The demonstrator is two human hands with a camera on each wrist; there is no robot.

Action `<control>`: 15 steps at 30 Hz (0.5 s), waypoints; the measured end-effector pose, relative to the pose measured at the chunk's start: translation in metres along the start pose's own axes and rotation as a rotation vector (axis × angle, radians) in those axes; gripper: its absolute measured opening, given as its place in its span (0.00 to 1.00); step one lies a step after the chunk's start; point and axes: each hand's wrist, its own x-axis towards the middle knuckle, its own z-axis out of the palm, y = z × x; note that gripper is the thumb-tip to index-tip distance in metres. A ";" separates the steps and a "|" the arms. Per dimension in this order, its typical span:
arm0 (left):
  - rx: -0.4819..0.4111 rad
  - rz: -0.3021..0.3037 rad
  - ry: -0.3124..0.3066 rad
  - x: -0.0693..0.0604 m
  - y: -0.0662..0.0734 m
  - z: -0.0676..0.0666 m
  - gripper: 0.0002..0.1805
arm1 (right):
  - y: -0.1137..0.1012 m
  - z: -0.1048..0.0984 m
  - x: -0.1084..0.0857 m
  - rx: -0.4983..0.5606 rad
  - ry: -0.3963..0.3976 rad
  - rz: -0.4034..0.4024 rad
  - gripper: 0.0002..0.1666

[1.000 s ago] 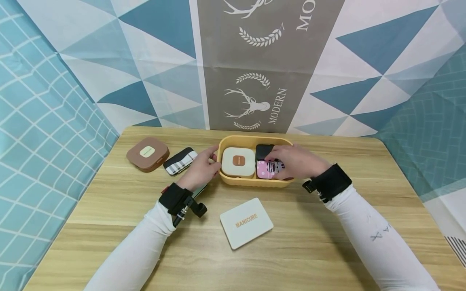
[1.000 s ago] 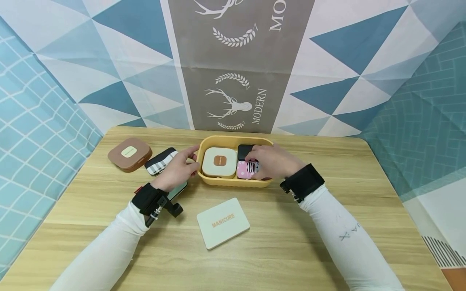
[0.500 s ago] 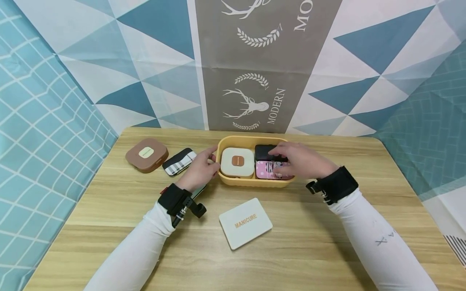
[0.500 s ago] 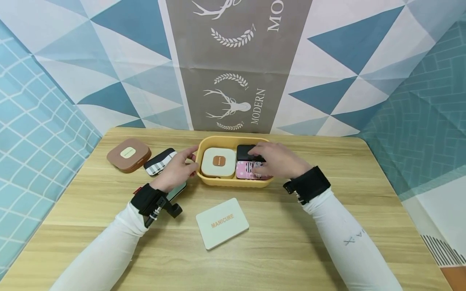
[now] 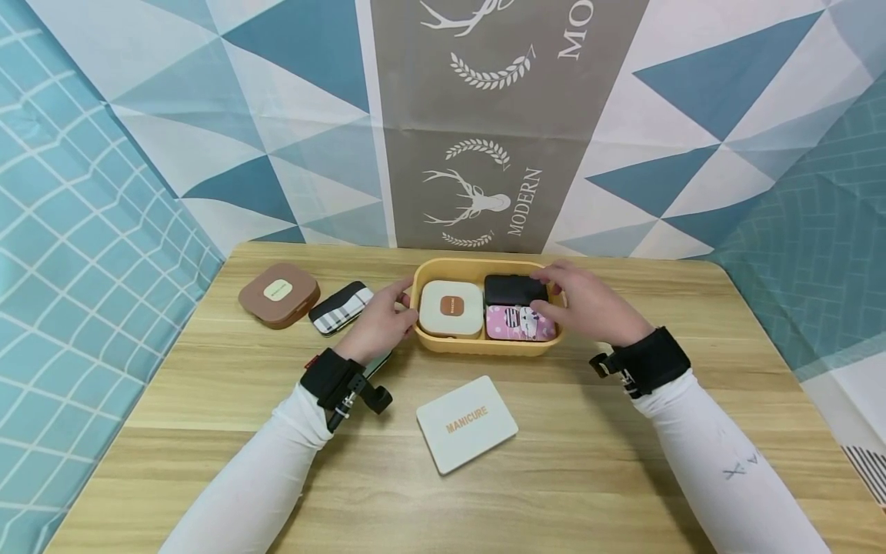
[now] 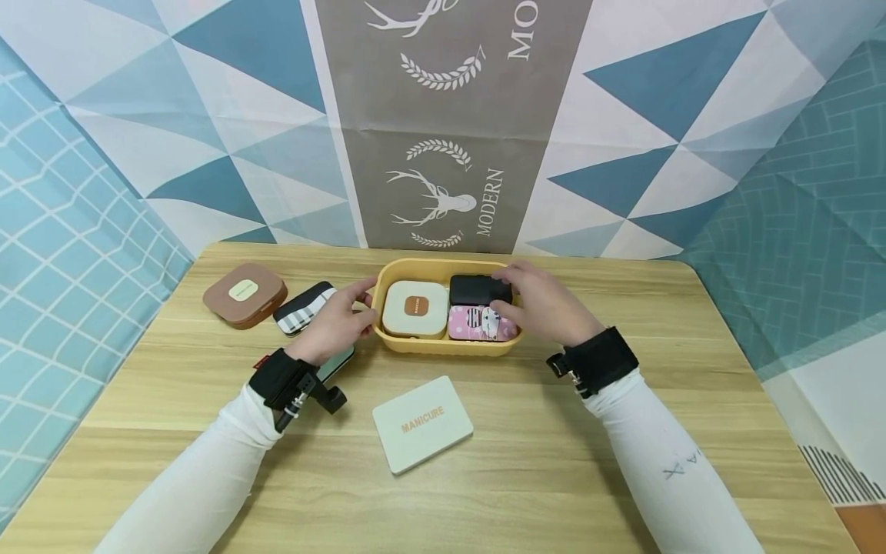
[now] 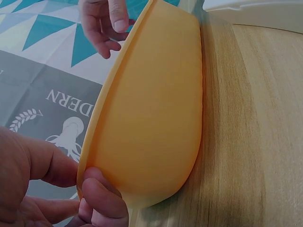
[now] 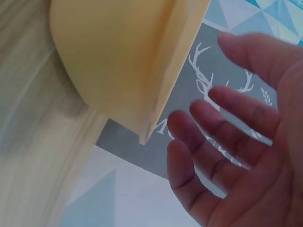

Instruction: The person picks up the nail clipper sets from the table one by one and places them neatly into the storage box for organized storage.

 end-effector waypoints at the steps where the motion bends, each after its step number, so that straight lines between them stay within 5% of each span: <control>1: 0.000 -0.001 0.000 0.000 0.000 0.000 0.37 | 0.001 0.000 -0.001 0.008 0.016 0.013 0.30; 15: 0.008 0.001 0.002 0.000 -0.001 0.000 0.37 | 0.019 0.011 -0.017 0.147 0.180 0.202 0.31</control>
